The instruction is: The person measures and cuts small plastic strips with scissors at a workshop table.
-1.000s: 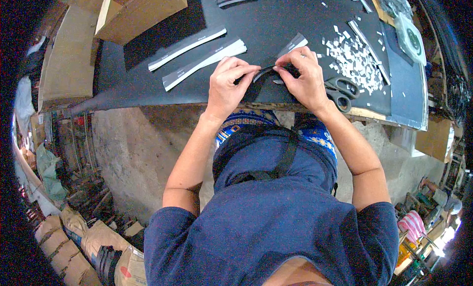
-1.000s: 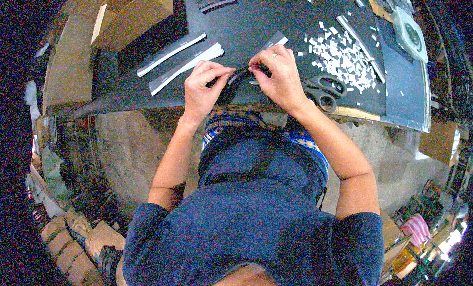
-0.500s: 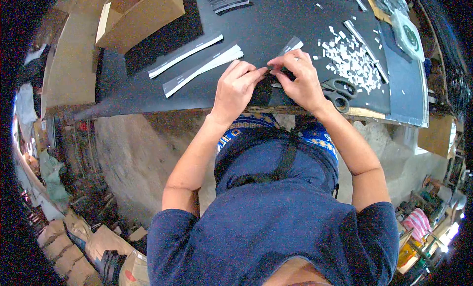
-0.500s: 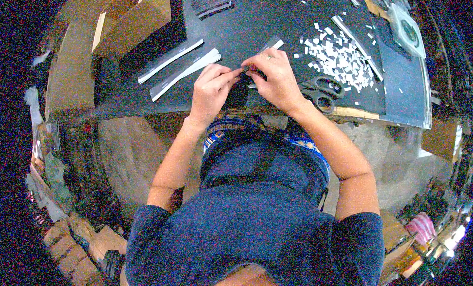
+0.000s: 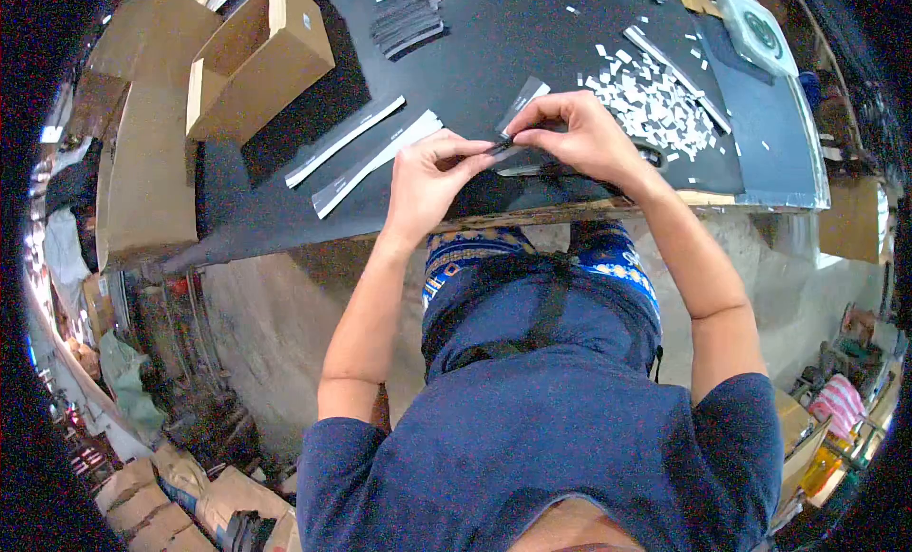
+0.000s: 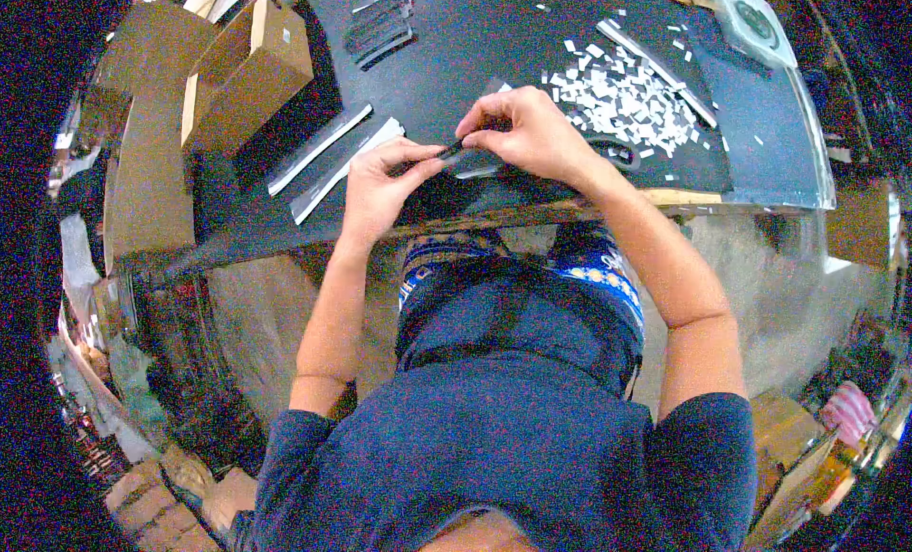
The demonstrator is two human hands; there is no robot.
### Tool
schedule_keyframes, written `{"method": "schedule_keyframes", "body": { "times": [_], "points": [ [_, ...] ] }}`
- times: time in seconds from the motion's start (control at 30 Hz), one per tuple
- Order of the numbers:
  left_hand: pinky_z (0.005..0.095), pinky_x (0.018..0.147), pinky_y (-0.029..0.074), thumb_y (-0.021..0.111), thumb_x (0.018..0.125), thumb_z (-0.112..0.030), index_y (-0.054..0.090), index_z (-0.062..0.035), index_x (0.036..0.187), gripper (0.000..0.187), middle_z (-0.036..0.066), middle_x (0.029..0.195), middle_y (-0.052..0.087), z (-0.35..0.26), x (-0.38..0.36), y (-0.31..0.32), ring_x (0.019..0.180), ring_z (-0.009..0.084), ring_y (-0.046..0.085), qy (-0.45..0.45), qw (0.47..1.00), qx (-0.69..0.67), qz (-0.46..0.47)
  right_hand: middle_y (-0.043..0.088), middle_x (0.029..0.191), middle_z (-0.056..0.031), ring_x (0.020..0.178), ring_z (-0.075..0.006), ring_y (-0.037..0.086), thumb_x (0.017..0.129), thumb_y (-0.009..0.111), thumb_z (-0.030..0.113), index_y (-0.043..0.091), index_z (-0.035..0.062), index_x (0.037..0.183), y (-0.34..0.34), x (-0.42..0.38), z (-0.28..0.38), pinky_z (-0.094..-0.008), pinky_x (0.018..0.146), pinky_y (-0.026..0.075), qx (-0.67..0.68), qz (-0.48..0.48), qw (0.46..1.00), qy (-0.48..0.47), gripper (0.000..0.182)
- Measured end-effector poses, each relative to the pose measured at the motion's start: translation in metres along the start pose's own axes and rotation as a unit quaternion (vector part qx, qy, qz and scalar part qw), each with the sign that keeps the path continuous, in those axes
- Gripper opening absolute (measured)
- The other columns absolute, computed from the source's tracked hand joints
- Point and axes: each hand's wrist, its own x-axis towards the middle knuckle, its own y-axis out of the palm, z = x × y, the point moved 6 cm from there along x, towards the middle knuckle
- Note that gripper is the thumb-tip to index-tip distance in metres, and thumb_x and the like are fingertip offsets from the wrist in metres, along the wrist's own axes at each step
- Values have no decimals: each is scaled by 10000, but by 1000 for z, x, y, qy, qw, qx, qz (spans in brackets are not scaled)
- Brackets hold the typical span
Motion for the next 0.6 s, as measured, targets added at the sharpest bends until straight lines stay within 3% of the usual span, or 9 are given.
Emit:
{"method": "schedule_keyframes", "body": {
  "times": [0.03,0.1,0.13,0.23,0.37,0.43,0.5,0.53,0.6],
  "points": [
    [245,670,481,736,780,-59,730,-8,932,161,45,813,677,-3,3,-1,765,113,622,3,1000,0,3,699,782,-82,676,-120,638,793,675,35,702,-11,894,-2,-2,-1,-263,633,510,50,21,998,42,114],
    [234,643,486,726,815,-82,711,15,972,186,68,817,690,5,5,12,688,101,616,-118,974,-170,94,694,770,-78,655,-114,633,801,673,33,700,-23,894,-9,-7,3,-250,618,509,70,27,995,65,111],
    [223,659,509,714,832,-87,694,39,990,203,91,813,694,2,7,16,710,116,648,-130,970,-175,111,688,759,-73,635,-107,628,810,672,31,698,-35,893,-11,-11,2,-236,604,508,92,37,991,88,110],
    [224,659,521,710,835,-84,695,38,991,199,81,800,697,-6,8,29,743,116,662,-142,955,-234,118,685,747,-71,597,-99,614,814,670,26,697,-37,900,-22,-22,2,-230,576,505,106,27,990,94,110],
    [239,673,520,708,841,-109,703,6,991,190,50,806,689,-10,10,45,730,120,660,-118,963,-205,125,682,743,-64,596,-86,611,820,674,32,691,-41,907,-31,-38,1,-232,568,500,95,10,991,92,114],
    [244,683,523,704,843,-113,701,16,989,196,64,825,696,-13,11,49,721,128,662,-133,959,-213,132,699,800,-89,661,-122,645,796,703,58,686,-25,933,-33,-45,3,-262,605,512,86,14,991,100,161],
    [246,687,524,702,843,-110,699,23,993,200,70,840,700,-17,13,51,724,130,663,-130,959,-211,138,703,895,-123,782,-197,674,745,737,90,675,4,987,-36,-51,29,-309,680,522,-117,-29,989,-88,265],
    [249,690,525,699,844,-107,697,29,996,205,76,856,703,-20,13,51,726,132,663,-127,959,-209,143,674,941,-138,875,-281,656,696,760,122,666,32,1009,-35,-53,34,-360,742,514,-138,-18,985,-100,339],
    [243,682,528,700,843,-100,691,50,999,216,92,847,704,-25,13,51,722,132,663,-131,959,-207,143,659,922,-137,873,-302,646,688,762,124,666,35,1003,-34,-55,34,-372,743,510,-172,-21,978,-116,341]
  ]
}}
